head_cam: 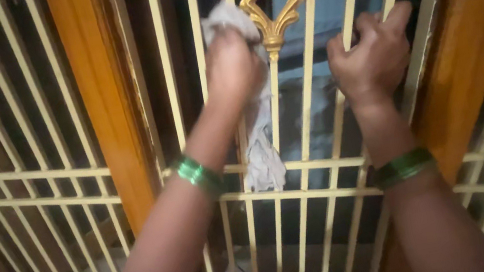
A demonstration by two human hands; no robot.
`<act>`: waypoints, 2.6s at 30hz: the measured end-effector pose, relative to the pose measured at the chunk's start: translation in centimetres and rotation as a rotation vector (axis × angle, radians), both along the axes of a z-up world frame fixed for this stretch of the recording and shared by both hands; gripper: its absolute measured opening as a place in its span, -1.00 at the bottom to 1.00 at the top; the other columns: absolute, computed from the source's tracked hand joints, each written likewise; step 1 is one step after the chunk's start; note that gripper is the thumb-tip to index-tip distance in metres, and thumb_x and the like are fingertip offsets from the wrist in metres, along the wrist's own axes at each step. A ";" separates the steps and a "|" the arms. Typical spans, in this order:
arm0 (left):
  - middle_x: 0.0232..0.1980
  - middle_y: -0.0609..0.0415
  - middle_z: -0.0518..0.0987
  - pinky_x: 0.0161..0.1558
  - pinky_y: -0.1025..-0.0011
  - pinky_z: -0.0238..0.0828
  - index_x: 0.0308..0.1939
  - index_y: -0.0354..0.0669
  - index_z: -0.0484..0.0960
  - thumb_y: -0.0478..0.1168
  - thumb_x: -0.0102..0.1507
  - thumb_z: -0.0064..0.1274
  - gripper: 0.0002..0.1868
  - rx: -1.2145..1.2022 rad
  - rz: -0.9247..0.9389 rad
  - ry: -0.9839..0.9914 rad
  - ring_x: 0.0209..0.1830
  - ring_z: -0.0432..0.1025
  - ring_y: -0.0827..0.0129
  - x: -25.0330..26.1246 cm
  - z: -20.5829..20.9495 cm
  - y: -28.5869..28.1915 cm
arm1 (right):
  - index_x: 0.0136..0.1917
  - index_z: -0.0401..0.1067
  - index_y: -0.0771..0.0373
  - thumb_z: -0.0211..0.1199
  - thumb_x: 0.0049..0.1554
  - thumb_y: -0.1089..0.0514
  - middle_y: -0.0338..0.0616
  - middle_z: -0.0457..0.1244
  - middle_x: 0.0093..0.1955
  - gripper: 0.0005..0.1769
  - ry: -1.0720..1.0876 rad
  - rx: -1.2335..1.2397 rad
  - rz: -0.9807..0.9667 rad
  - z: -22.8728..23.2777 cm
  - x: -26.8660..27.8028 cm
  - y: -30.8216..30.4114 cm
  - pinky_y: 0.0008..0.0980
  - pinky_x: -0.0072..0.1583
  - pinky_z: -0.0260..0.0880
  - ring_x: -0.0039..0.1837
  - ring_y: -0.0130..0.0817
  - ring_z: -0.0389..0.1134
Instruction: The person cleans a window grill by wiping the metal bars with a cloth and then rinsing the cloth in a basin of water.
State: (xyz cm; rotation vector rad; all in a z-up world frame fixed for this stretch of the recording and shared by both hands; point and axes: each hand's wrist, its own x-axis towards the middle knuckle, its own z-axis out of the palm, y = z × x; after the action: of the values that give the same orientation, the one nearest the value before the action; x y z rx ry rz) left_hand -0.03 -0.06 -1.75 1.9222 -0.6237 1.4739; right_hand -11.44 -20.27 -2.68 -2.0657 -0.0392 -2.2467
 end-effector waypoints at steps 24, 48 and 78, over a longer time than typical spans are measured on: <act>-0.19 -0.33 0.58 0.00 0.04 0.48 -0.25 -0.37 0.58 -0.32 0.15 0.10 -0.85 0.127 0.044 0.117 -0.12 0.51 -0.15 -3.6 -7.0 0.9 | -0.15 0.53 0.32 0.45 0.04 0.08 0.13 0.15 0.14 -0.73 -0.026 0.005 -0.054 0.2 -0.4 0.9 -0.09 -0.02 0.49 -0.04 0.05 0.40; -0.13 -0.27 0.57 -0.10 0.12 0.49 -0.21 -0.40 0.67 -0.30 0.15 0.15 -0.79 -0.027 -0.128 0.152 -0.14 0.51 -0.09 -15.9 -13.6 3.8 | -0.20 0.49 0.34 0.45 0.03 0.05 0.18 0.15 0.14 -0.70 -0.001 0.056 0.010 0.6 -0.7 0.9 -0.08 -0.03 0.49 -0.10 0.06 0.42; -0.29 -0.34 0.58 -0.18 0.01 0.52 -0.43 -0.36 0.59 -0.39 0.10 -0.02 -0.91 0.046 -0.004 0.209 -0.23 0.53 -0.21 -9.4 -15.7 -3.5 | -0.17 0.50 0.34 0.43 0.08 0.06 0.14 0.14 0.13 -0.71 -0.002 0.045 0.043 0.3 -0.5 0.5 -0.09 0.01 0.51 -0.09 0.05 0.41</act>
State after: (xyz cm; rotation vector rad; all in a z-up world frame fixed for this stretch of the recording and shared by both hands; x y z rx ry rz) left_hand -9.46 -3.55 -17.46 2.0753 -0.5696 1.2451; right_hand -11.98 -19.74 -2.34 -2.0205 -0.0324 -2.2046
